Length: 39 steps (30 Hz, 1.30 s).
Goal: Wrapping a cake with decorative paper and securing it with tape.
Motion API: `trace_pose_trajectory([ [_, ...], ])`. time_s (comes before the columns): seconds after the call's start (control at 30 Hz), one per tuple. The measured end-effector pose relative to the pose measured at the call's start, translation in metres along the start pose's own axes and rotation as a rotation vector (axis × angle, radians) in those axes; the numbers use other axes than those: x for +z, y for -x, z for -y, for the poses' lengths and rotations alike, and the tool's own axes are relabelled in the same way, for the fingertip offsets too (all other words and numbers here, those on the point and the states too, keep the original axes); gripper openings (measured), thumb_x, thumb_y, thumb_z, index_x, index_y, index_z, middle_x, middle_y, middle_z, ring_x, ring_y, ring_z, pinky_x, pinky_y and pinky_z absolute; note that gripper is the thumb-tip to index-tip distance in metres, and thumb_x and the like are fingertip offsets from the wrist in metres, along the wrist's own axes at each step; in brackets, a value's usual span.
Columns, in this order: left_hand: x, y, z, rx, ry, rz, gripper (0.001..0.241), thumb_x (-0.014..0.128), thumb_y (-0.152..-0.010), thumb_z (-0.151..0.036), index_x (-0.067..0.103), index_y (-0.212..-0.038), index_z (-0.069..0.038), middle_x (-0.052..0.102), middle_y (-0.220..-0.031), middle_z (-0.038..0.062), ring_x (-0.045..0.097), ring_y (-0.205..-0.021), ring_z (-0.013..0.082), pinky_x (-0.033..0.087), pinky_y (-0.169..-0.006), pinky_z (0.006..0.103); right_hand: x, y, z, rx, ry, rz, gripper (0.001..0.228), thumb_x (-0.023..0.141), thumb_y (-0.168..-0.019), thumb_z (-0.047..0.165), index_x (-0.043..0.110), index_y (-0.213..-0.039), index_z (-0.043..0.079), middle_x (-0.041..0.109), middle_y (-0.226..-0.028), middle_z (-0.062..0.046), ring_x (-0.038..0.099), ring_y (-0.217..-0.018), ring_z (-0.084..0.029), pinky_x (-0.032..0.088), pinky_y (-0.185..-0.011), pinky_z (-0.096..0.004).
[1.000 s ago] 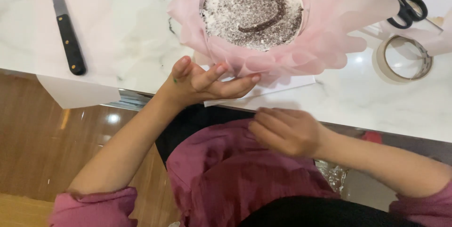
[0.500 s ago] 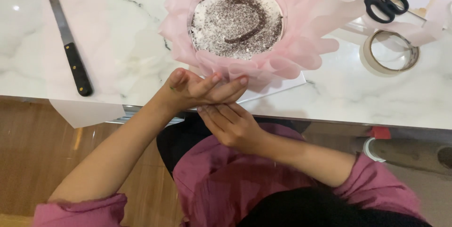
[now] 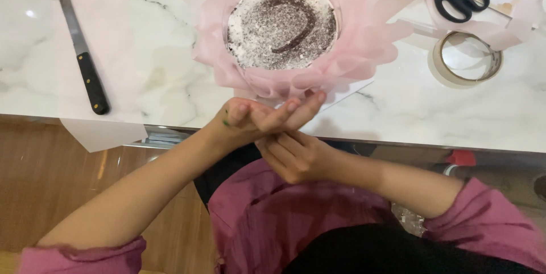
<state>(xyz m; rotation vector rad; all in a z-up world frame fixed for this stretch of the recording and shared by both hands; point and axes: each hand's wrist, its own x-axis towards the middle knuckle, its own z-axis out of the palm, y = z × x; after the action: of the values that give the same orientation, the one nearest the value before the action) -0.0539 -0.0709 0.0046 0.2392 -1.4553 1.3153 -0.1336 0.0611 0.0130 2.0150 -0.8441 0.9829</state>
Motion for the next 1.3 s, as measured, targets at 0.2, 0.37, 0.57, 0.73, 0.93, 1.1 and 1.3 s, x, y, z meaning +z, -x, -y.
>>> trace_pose_trajectory([
  [0.2,-0.016,-0.038,-0.042,-0.051,-0.115,0.251,0.038,0.044,-0.111,-0.027,0.053,-0.147,-0.033,0.033,-0.16,-0.021,0.028,-0.15,0.0072,0.025,-0.119,0.0547,-0.051,0.034,-0.033,-0.006,-0.132,-0.01,0.025,0.056,-0.104,0.013,0.071,-0.085,0.006,0.073,-0.096,-0.014,0.073,-0.081,-0.026,0.062,-0.079,-0.036],
  [0.37,-0.019,-0.061,-0.046,0.221,-0.175,0.543,0.087,0.041,-0.136,-0.102,0.039,-0.169,-0.021,0.023,-0.167,0.011,0.014,-0.153,0.0301,0.017,-0.11,0.0618,-0.096,0.035,-0.057,0.285,-0.334,0.411,0.015,0.077,-0.087,0.008,0.075,-0.102,0.007,0.075,-0.109,-0.002,0.073,-0.103,-0.021,0.059,-0.094,-0.036],
  [0.57,-0.027,-0.062,-0.034,0.287,-0.189,0.586,0.074,0.04,-0.099,-0.006,0.04,-0.171,-0.025,0.024,-0.168,0.004,0.016,-0.153,0.0284,0.015,-0.117,0.0626,-0.099,0.038,-0.121,0.697,-0.511,0.583,0.026,0.08,-0.077,-0.004,0.076,-0.102,0.002,0.078,-0.102,-0.016,0.071,-0.075,-0.021,0.056,-0.059,-0.028],
  [0.73,-0.03,-0.057,-0.037,0.281,-0.224,0.57,0.067,0.038,-0.12,-0.054,0.033,-0.176,-0.017,0.017,-0.172,0.023,0.029,-0.137,0.0243,0.024,-0.098,0.049,-0.082,0.063,-0.142,0.68,-0.502,0.659,0.02,0.084,-0.074,0.007,0.073,-0.088,-0.002,0.074,-0.085,-0.015,0.065,-0.06,-0.023,0.049,-0.055,-0.034],
  [0.93,-0.037,-0.036,-0.053,0.253,0.129,0.484,0.057,0.069,-0.118,-0.026,0.044,-0.17,-0.023,-0.001,-0.178,0.02,-0.008,-0.163,0.0393,-0.007,-0.127,0.0721,-0.074,0.073,-0.139,0.546,-0.349,0.745,0.028,0.081,-0.086,0.013,0.07,-0.104,-0.005,0.072,-0.094,-0.019,0.067,-0.077,-0.029,0.052,-0.06,-0.035],
  [1.1,-0.11,0.03,0.062,0.175,0.362,0.368,0.038,0.067,-0.116,-0.036,0.053,-0.151,-0.032,0.024,-0.166,0.002,0.016,-0.15,0.0299,0.034,-0.113,0.0398,-0.08,0.046,-0.125,0.654,-0.316,0.728,0.025,0.08,-0.092,0.009,0.077,-0.114,-0.002,0.075,-0.098,-0.013,0.066,-0.073,-0.026,0.049,-0.067,-0.036],
  [1.3,-0.192,0.127,0.194,-0.149,0.076,1.065,0.061,0.061,-0.097,-0.075,0.055,-0.136,-0.029,0.052,-0.149,-0.005,0.035,-0.139,0.019,0.019,-0.116,0.042,-0.078,0.041,-0.122,0.742,-0.327,0.688,0.024,0.079,-0.089,0.005,0.077,-0.111,-0.005,0.074,-0.092,-0.017,0.063,-0.068,-0.025,0.048,-0.064,-0.035],
])
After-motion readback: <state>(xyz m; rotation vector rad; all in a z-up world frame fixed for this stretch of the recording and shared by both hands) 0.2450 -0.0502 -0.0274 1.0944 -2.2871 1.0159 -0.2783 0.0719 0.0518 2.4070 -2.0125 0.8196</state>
